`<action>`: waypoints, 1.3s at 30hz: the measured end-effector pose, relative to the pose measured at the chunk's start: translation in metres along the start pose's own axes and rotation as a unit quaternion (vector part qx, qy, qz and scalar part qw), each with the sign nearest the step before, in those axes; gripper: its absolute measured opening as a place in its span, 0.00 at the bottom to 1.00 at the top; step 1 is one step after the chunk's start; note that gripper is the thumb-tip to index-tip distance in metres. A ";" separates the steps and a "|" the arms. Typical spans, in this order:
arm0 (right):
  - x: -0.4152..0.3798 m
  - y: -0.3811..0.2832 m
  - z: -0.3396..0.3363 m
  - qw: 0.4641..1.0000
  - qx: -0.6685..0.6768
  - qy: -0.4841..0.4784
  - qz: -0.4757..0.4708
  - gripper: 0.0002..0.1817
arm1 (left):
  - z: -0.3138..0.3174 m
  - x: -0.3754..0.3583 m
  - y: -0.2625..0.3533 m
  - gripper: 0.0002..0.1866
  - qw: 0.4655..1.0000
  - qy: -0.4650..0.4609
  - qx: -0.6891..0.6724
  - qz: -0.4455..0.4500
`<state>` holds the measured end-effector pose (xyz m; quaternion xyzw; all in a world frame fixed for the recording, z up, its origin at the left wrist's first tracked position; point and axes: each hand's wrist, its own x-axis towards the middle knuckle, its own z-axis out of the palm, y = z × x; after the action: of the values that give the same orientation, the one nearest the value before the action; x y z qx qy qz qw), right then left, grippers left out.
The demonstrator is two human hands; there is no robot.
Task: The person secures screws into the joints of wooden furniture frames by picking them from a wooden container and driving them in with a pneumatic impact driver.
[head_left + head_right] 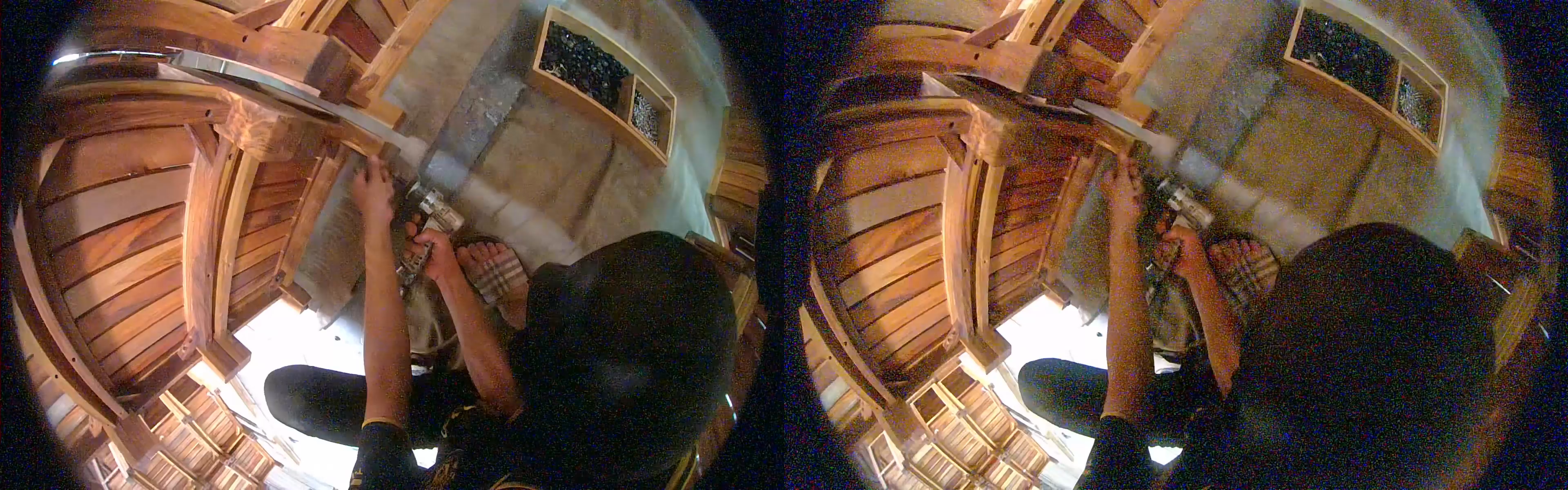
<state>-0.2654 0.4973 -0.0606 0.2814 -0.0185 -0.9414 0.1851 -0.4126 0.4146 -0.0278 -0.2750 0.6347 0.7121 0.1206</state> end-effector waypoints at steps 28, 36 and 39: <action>-0.008 0.003 0.010 0.999 -0.053 0.001 0.004 0.18 | -0.035 0.026 0.031 0.15 0.983 -0.051 0.138 -0.111; 0.000 -0.001 0.009 0.999 -0.018 -0.048 0.011 0.18 | -0.011 0.005 0.044 0.17 0.989 -0.076 0.116 -0.043; 0.000 -0.003 0.012 0.997 -0.005 -0.079 0.010 0.18 | -0.008 0.000 0.045 0.18 0.990 -0.069 0.119 -0.022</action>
<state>-0.2726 0.4993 -0.0508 0.2049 -0.0308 -0.9589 0.1936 -0.4342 0.3989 0.0097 -0.2223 0.6991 0.6457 0.2120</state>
